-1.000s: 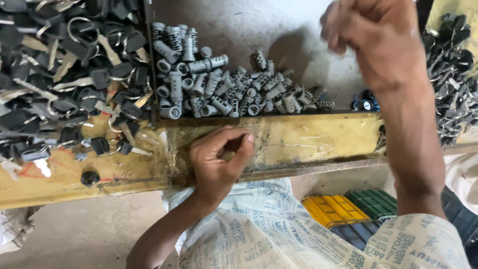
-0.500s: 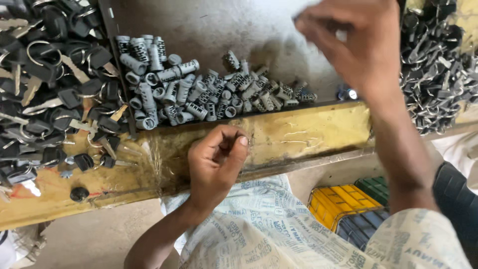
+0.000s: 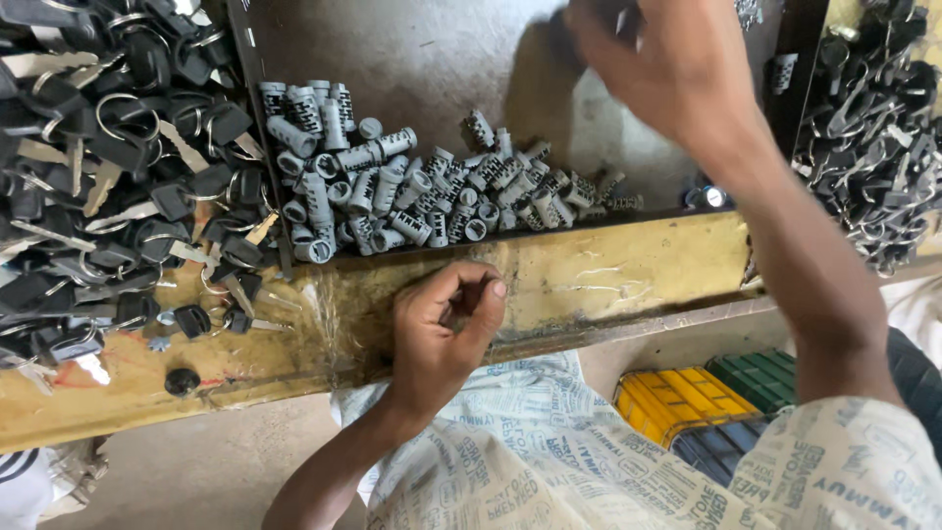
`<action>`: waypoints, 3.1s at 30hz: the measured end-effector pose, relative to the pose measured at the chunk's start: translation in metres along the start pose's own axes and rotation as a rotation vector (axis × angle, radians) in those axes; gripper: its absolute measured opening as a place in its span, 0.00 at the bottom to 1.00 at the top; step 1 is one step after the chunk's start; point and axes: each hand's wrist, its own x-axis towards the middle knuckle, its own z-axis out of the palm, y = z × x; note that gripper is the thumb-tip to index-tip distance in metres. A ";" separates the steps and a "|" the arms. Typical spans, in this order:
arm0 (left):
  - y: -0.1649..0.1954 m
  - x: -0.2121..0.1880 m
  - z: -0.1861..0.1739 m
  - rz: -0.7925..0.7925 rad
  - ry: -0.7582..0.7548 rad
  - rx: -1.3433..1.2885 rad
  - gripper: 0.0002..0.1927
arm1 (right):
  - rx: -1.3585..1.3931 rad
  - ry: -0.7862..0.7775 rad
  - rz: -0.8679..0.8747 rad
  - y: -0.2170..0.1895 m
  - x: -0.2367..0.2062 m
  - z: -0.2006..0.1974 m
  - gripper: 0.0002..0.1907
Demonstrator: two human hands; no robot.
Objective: The person assembles lock cylinders by hand, inserting small metal pins into grey cylindrical housings, then attaching blue and black plastic end caps. The person handles multiple components one at a time and places the finished assemblies on the workbench.
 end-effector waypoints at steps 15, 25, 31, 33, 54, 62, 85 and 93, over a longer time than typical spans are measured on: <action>0.036 0.008 0.004 -0.112 -0.130 -0.269 0.06 | 1.246 -0.219 0.719 -0.105 -0.119 0.003 0.07; 0.035 0.005 0.002 -0.116 -0.124 -0.204 0.07 | 1.135 -0.244 0.647 -0.111 -0.113 -0.003 0.06; 0.034 0.007 0.000 -0.187 -0.131 -0.293 0.07 | 0.945 -0.249 0.534 -0.117 -0.103 -0.008 0.04; 0.035 0.008 -0.003 -0.215 -0.134 -0.312 0.07 | 0.845 -0.263 0.492 -0.116 -0.101 -0.007 0.03; -0.017 -0.008 -0.012 -0.204 0.043 -0.343 0.08 | -0.082 -0.013 -0.312 -0.063 0.044 0.025 0.09; -0.017 -0.004 -0.010 -0.065 0.003 -0.225 0.09 | -0.061 -0.082 -0.274 -0.058 0.045 0.021 0.09; -0.018 -0.004 -0.010 -0.081 0.017 -0.269 0.09 | -0.135 -0.054 -0.352 -0.082 0.050 0.009 0.08; 0.007 -0.015 0.004 -0.246 0.076 -0.731 0.06 | 0.333 0.209 -0.258 -0.135 -0.079 0.013 0.11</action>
